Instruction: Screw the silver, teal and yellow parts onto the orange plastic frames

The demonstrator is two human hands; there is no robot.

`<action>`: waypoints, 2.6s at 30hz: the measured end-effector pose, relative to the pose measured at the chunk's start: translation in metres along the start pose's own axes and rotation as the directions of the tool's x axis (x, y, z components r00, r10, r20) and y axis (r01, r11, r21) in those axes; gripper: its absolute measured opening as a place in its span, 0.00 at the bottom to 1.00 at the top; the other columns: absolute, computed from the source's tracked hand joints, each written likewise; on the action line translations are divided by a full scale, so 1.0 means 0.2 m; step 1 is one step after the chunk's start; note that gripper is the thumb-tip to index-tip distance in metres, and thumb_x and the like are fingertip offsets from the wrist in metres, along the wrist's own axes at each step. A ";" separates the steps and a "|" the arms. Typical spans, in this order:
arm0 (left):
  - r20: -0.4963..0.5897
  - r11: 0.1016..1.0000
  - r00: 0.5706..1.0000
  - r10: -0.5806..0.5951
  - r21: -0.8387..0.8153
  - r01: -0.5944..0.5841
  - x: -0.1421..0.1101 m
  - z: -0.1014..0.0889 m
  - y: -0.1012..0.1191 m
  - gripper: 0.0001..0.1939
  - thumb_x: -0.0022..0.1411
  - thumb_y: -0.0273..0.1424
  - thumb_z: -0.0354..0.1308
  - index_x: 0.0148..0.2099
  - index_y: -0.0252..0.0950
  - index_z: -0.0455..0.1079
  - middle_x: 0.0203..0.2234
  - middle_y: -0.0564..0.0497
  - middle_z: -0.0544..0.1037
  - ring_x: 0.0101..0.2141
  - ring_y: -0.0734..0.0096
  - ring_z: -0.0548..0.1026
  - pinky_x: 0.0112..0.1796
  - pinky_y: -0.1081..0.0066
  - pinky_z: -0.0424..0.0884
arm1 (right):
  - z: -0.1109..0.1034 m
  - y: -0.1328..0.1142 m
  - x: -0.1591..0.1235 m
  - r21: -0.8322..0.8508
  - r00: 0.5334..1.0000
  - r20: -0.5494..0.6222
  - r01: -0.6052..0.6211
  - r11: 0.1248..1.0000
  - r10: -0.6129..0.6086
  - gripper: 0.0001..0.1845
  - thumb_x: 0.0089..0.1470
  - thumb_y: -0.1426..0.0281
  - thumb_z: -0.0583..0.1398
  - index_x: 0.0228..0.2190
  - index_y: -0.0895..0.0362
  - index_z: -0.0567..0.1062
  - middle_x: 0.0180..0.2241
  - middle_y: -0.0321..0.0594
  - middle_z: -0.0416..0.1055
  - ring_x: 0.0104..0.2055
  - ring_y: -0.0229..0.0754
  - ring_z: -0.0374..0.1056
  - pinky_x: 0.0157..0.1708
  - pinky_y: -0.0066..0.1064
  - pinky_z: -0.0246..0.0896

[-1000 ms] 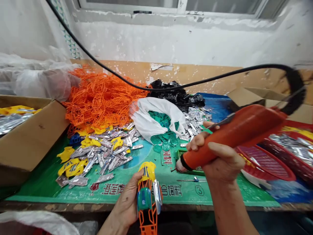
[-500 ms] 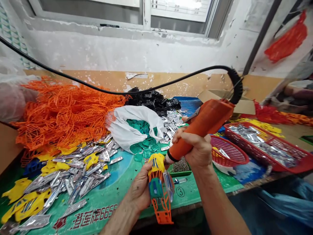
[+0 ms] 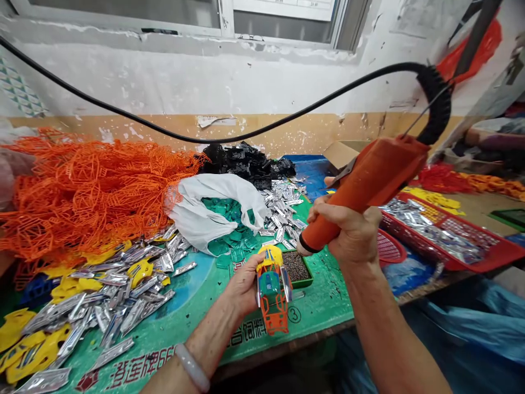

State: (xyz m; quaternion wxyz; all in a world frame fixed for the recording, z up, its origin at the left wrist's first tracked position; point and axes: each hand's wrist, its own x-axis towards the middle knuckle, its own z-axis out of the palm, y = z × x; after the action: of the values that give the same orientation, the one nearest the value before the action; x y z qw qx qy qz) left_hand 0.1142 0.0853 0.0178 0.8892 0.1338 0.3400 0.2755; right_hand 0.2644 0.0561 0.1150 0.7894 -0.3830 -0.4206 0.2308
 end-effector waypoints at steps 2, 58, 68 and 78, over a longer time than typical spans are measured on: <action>-0.051 0.999 0.998 0.039 0.001 -0.039 -0.11 -0.06 0.03 0.10 0.61 0.32 0.53 0.37 0.30 0.70 0.19 0.48 0.78 0.18 0.68 0.75 0.25 0.69 0.73 | -0.01 0.06 -0.02 -0.034 1.000 -0.007 -0.019 0.999 0.019 0.06 0.37 0.72 0.65 0.21 0.59 0.72 0.20 0.32 0.67 0.19 0.36 0.64 0.22 0.32 0.61; -0.200 0.966 0.958 0.203 0.204 -0.162 -0.55 -0.38 -0.17 0.13 0.49 0.35 0.66 0.30 0.28 0.73 0.19 0.48 0.77 0.19 0.75 0.72 0.22 0.77 0.67 | 0.08 0.28 -0.11 -0.111 0.992 -0.057 -0.115 0.987 0.110 0.09 0.34 0.71 0.66 0.23 0.57 0.72 0.19 0.32 0.67 0.18 0.37 0.63 0.21 0.33 0.60; -0.184 0.945 0.946 0.266 0.242 -0.218 -0.51 -0.33 -0.19 0.16 0.48 0.37 0.66 0.32 0.27 0.75 0.23 0.45 0.78 0.21 0.73 0.72 0.24 0.75 0.65 | 0.24 -0.03 -0.36 0.178 0.947 0.214 -0.277 0.944 0.237 0.21 0.43 0.74 0.59 0.43 0.52 0.72 0.24 0.35 0.67 0.25 0.40 0.64 0.30 0.39 0.64; -0.204 0.931 0.930 0.306 0.267 -0.248 -0.53 -0.35 -0.19 0.16 0.48 0.39 0.65 0.31 0.29 0.74 0.22 0.46 0.77 0.21 0.71 0.73 0.23 0.74 0.65 | 0.28 0.01 -0.44 0.225 0.937 0.231 -0.312 0.923 0.261 0.20 0.42 0.73 0.59 0.41 0.51 0.72 0.25 0.35 0.66 0.27 0.40 0.63 0.32 0.39 0.65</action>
State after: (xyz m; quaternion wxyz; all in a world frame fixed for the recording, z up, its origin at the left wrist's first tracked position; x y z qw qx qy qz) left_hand 0.0169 -0.0033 0.0074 0.7703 0.2511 0.4540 0.3707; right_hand 0.1705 0.0194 0.0904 0.7445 -0.3097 -0.4020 0.4338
